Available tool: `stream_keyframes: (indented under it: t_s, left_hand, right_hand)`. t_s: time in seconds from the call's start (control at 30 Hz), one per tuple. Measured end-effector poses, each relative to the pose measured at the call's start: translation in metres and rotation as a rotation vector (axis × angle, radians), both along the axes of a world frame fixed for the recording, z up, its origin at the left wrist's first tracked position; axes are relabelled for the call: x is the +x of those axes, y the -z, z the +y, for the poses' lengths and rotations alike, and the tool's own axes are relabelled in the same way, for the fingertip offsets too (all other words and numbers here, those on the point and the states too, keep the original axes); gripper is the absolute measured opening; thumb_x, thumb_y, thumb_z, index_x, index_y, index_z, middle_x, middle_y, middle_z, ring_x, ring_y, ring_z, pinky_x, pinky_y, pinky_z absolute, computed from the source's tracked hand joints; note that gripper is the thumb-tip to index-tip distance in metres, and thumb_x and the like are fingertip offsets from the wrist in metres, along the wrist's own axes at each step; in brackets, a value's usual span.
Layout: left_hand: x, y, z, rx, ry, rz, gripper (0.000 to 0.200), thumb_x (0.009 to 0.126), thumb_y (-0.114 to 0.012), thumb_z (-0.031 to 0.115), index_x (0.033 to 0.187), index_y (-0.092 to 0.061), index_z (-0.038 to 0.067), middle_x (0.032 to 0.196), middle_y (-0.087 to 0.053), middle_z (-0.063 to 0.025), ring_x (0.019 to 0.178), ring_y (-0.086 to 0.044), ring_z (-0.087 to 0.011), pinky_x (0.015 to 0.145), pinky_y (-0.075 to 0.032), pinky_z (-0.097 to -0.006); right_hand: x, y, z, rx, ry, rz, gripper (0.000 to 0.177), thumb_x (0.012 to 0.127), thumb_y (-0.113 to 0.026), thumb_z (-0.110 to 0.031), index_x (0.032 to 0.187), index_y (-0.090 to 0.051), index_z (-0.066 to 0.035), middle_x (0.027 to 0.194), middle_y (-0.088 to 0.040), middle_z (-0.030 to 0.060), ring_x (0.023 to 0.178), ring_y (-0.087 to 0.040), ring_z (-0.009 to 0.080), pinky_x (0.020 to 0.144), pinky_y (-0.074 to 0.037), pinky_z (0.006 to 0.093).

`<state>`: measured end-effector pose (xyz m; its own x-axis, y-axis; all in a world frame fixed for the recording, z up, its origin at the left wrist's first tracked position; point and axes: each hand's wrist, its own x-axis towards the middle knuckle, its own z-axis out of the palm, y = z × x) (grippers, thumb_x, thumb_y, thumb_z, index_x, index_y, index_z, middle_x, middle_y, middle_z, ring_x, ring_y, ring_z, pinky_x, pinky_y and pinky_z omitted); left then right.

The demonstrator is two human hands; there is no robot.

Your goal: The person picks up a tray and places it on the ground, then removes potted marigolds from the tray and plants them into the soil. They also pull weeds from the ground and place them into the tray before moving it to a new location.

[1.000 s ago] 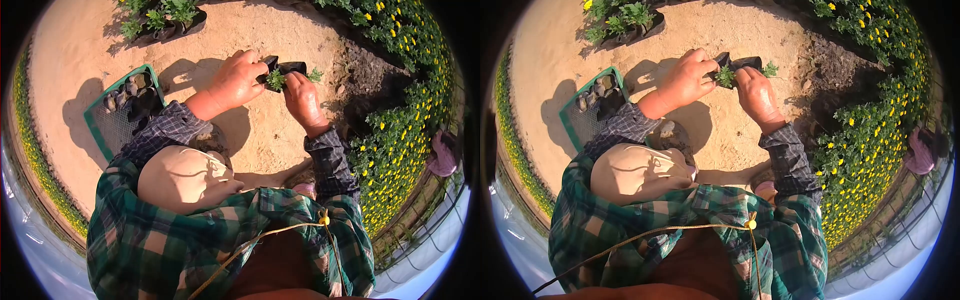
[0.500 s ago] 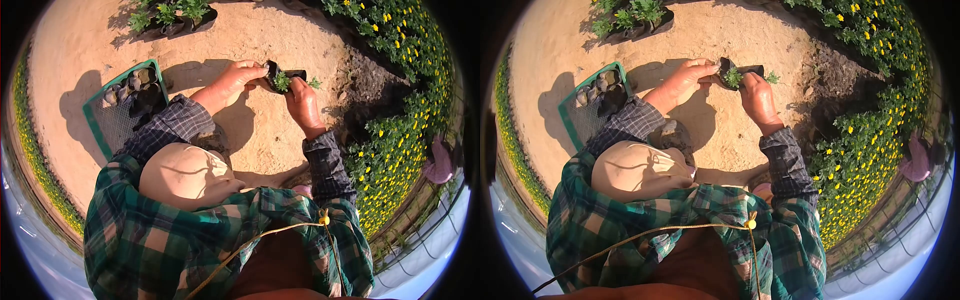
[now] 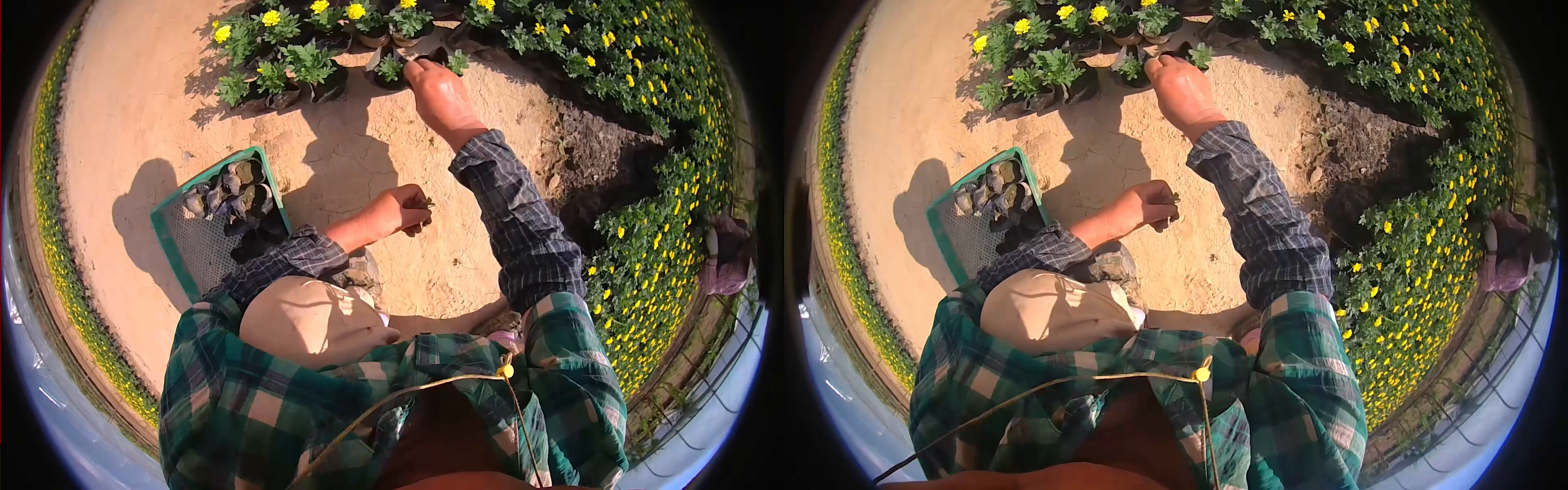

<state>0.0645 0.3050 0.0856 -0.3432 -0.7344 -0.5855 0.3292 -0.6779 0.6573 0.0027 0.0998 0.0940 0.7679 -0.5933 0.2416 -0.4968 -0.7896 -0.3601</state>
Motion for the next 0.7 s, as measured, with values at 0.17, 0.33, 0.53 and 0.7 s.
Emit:
stream_keyframes:
  t_s: [0.17,0.33,0.53,0.7]
  left_hand:
    - [0.001,-0.009,-0.008,-0.022,0.168,-0.103,0.011,0.087,-0.057,0.006,0.094,-0.051,0.000,0.081,-0.062,-0.0083,0.064,-0.058,-0.0110,0.056,-0.048,-0.0253]
    - [0.005,0.005,0.004,-0.025,0.182,-0.250,0.009,0.087,-0.056,0.003,0.092,-0.049,0.000,0.077,-0.058,-0.0067,0.059,-0.056,-0.0108,0.052,-0.047,-0.0241]
    - [0.007,0.022,0.011,-0.034,0.283,-0.206,0.011,0.087,-0.059,0.005,0.092,-0.050,0.001,0.077,-0.056,-0.0049,0.061,-0.054,-0.0078,0.050,-0.047,-0.0244]
    - [0.005,0.019,0.009,-0.072,0.268,-0.232,0.011,0.087,-0.059,0.006,0.091,-0.050,0.001,0.076,-0.055,-0.0048,0.060,-0.054,-0.0081,0.051,-0.046,-0.0245]
  right_hand:
    - [0.014,0.021,0.011,0.114,0.102,-0.071,0.014,0.078,-0.055,-0.008,0.090,-0.059,-0.003,0.090,-0.059,0.0146,0.091,-0.059,0.0320,0.074,-0.050,0.0404]
    - [-0.085,0.026,0.044,0.246,0.563,-0.390,0.012,0.082,-0.054,-0.005,0.091,-0.062,-0.004,0.084,-0.058,0.0181,0.077,-0.059,0.0381,0.068,-0.049,0.0435]
    - [-0.300,0.040,0.084,-0.097,1.465,-0.021,0.030,0.075,-0.052,0.005,0.103,-0.055,-0.003,0.102,-0.050,0.0224,0.094,-0.053,0.0385,0.083,-0.045,0.0408]
    - [-0.389,0.047,0.078,0.260,1.522,0.332,0.035,0.076,-0.056,-0.003,0.110,-0.054,0.001,0.111,-0.054,0.0283,0.103,-0.054,0.0430,0.087,-0.047,0.0456]
